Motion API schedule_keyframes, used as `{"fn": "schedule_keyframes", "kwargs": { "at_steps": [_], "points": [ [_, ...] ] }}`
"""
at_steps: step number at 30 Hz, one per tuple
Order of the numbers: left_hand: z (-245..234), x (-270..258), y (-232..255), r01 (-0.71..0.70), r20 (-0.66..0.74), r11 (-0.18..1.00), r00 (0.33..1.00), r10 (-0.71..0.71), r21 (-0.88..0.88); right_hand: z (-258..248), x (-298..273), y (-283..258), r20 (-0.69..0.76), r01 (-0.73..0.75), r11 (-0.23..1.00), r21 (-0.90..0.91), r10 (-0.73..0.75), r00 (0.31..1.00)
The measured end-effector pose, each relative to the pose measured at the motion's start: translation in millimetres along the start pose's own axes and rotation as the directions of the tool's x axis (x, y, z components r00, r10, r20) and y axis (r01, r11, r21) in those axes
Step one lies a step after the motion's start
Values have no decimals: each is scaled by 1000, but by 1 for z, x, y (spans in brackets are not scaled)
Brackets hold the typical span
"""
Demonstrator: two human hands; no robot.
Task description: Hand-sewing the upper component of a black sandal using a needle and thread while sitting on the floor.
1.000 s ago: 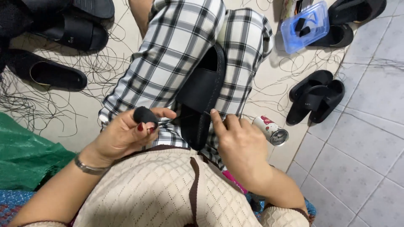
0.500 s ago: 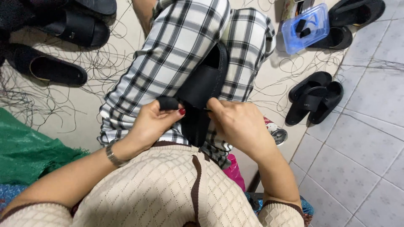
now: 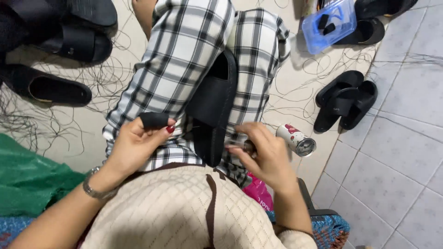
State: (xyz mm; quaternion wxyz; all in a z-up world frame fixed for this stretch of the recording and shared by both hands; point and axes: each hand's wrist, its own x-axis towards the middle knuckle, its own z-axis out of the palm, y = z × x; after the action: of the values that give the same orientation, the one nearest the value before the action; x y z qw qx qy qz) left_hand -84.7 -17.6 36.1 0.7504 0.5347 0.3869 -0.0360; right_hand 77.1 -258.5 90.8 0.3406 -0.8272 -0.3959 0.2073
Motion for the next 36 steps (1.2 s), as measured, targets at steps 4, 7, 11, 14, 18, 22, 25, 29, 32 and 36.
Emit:
{"fn": "schedule_keyframes", "kwargs": {
  "at_steps": [4,7,11,14,18,22,25,29,32,36],
  "points": [
    [6,2,3,-15,30,1000,999,16,-26,28,9,28,-47,108,961,255,-100,994],
    [7,3,-2,-26,103,999,994,21,40,3,11,27,176,39,797,603,-181,968],
    [4,2,-7,-24,127,999,992,19,33,-31,10,-12,293,131,991,-23,-118,949],
    [1,5,-11,-19,144,1000,989,16,23,5,-1,-4,90,104,866,-490,-69,994],
    [-2,5,-18,-52,105,998,993,47,44,36,-5,18,-149,-9,957,-290,-35,988],
    [-4,1,-6,-83,85,996,993,82,11,0,-11,-1,-33,-119,969,-218,114,993],
    [-3,2,-3,-76,102,997,992,74,11,2,-8,-10,31,-97,941,-325,113,993],
    [-2,3,-7,-92,90,996,992,89,24,7,-7,4,-61,-198,980,-33,196,979],
    [-5,2,-12,-98,83,995,992,96,22,39,-11,16,-134,-161,982,-97,148,980],
    [-4,0,2,-188,15,976,982,188,112,60,-21,50,-507,-71,972,-225,-55,860]
  ]
}}
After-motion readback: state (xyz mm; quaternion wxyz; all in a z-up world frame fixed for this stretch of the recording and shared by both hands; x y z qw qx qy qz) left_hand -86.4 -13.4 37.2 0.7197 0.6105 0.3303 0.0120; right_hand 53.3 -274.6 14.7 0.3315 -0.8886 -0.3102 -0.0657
